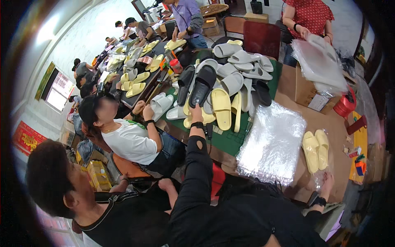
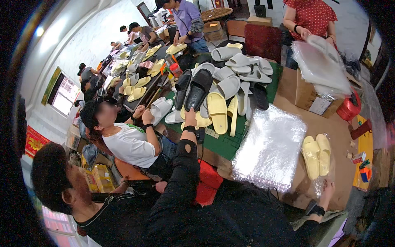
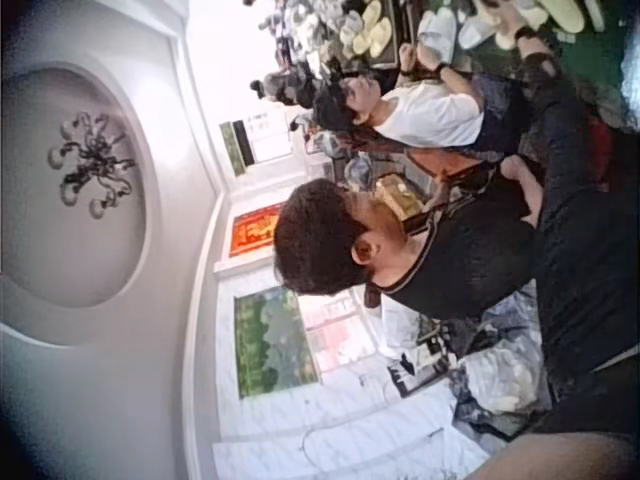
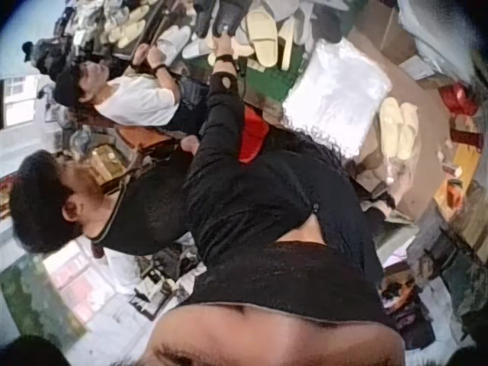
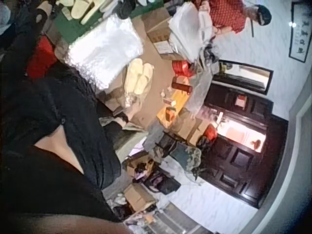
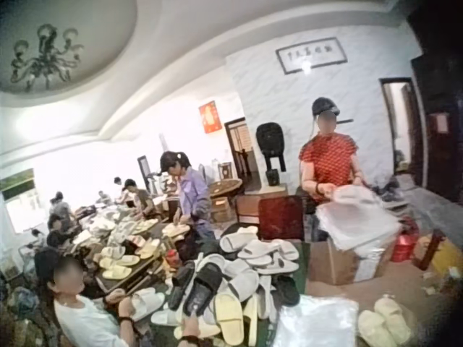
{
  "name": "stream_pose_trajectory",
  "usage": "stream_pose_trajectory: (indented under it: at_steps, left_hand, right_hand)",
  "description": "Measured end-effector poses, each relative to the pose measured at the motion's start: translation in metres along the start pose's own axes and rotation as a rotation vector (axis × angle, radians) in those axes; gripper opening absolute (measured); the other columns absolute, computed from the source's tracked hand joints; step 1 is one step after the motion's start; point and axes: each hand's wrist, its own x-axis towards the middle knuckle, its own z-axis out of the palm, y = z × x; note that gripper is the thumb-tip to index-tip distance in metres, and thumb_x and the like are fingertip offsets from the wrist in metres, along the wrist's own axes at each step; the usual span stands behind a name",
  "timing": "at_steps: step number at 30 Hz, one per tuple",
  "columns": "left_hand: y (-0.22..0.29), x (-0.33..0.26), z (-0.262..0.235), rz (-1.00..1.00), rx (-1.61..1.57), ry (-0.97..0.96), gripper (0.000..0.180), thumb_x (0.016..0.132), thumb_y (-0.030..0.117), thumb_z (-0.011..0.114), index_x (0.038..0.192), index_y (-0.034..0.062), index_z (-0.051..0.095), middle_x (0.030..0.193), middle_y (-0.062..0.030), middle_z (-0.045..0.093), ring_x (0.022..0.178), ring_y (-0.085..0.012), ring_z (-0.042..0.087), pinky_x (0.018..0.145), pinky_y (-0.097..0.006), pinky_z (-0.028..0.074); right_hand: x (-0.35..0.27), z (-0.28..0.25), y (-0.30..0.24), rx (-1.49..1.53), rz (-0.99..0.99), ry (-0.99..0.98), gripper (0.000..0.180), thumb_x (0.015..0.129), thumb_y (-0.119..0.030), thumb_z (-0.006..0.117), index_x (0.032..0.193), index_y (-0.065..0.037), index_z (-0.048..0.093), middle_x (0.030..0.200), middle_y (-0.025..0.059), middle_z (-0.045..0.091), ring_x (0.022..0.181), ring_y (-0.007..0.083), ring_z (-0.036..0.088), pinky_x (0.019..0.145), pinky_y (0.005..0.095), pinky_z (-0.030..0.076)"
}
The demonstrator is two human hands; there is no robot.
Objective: The recorder is pairing, checking, and packing various sandals and slides into plastic bags in a shoe manufacturing environment.
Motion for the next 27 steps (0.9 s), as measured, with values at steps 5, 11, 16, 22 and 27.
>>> stream_pose_trajectory:
  at_steps: [5,11,16,22,27]
  left_hand:
    - [-0.022,0.058,-0.031,-0.029,-0.209,0.191,0.058,0.083,0.03,0.056,0.13,0.006,0.032,0.117,-0.0112,0.048,0.098,-0.0289,0.051,0.074,-0.042,0.045]
    - [-0.013,0.074,-0.064,-0.168,-0.58,0.117,0.043,0.081,0.026,0.058,0.115,0.0028,0.044,0.108,-0.0132,0.05,0.083,-0.0249,0.054,0.068,-0.035,0.047]
    - [0.02,0.023,-0.01,-0.244,-0.636,-0.462,0.033,0.082,0.016,0.054,0.108,-0.0006,0.044,0.102,-0.0151,0.05,0.088,-0.028,0.053,0.082,-0.037,0.045]
    - [0.057,-0.04,-0.013,0.153,-0.68,-0.448,0.025,0.083,0.01,0.052,0.105,-0.0014,0.046,0.094,-0.0133,0.056,0.081,-0.0235,0.057,0.072,-0.033,0.05]
    - [0.08,-0.137,0.003,0.273,-0.59,-0.543,0.031,0.085,0.006,0.048,0.115,0.0008,0.041,0.103,-0.0108,0.054,0.084,-0.021,0.056,0.078,-0.033,0.048]
  right_hand:
    - [0.014,-0.013,0.012,0.248,0.149,-0.185,0.025,0.086,-0.021,0.053,0.103,-0.003,0.053,0.087,0.0061,0.058,0.077,0.016,0.055,0.065,0.0279,0.044]
    - [0.019,0.011,0.009,-0.304,-0.596,0.777,0.032,0.088,-0.013,0.047,0.115,0.004,0.043,0.102,0.014,0.052,0.092,0.0243,0.051,0.084,0.0335,0.04]
    - [-0.03,0.057,-0.04,-0.227,-0.737,0.487,0.03,0.087,-0.01,0.046,0.115,0.002,0.043,0.105,0.0142,0.049,0.097,0.0224,0.048,0.085,0.0324,0.038]
    - [-0.06,0.153,-0.067,-0.207,-0.561,0.096,0.029,0.087,-0.011,0.047,0.114,-0.001,0.044,0.106,0.0104,0.048,0.097,0.0187,0.047,0.085,0.0303,0.037]
    - [-0.083,0.224,-0.069,-0.16,-0.692,-0.247,0.03,0.086,-0.011,0.048,0.114,-0.002,0.044,0.107,0.0083,0.049,0.097,0.0172,0.047,0.085,0.0303,0.038]
